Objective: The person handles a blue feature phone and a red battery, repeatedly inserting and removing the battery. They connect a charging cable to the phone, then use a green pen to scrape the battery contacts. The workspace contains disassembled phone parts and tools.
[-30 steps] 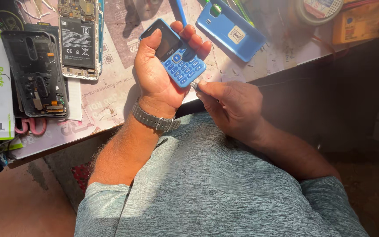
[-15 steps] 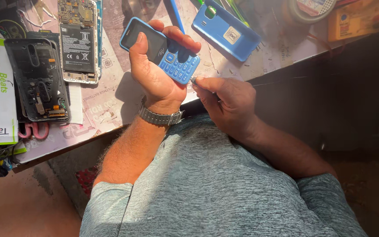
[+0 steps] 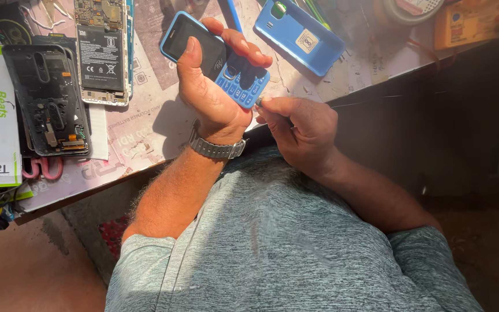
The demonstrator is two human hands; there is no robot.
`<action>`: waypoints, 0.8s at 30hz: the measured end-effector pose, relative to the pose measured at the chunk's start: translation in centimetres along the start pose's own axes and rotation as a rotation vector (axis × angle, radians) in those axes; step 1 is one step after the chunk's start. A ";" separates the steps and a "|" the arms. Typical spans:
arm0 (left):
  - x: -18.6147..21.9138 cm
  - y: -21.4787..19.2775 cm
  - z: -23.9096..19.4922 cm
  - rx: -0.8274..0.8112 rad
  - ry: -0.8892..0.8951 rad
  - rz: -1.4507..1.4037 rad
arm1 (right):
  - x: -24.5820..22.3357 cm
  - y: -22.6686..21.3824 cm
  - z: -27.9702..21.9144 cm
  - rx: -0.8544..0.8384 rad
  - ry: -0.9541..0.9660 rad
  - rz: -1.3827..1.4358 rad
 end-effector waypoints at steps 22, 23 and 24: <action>-1.3 9.1 4.9 -0.498 -0.422 0.102 | -5.6 6.6 1.3 -0.501 -0.647 0.023; -1.6 9.7 5.0 -0.521 -0.440 0.095 | -5.0 6.8 1.6 -0.516 -0.630 0.057; -1.7 10.2 5.1 -0.544 -0.459 0.088 | -4.5 6.7 2.1 -0.502 -0.597 0.092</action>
Point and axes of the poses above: each hand's wrist, its own z-axis towards the middle knuckle, its own y-axis out of the palm, x = y × z, the point moved 8 cm from there along z, towards the middle knuckle, and after that the axes turned 10 degrees about -z, right-handed, at the moved point
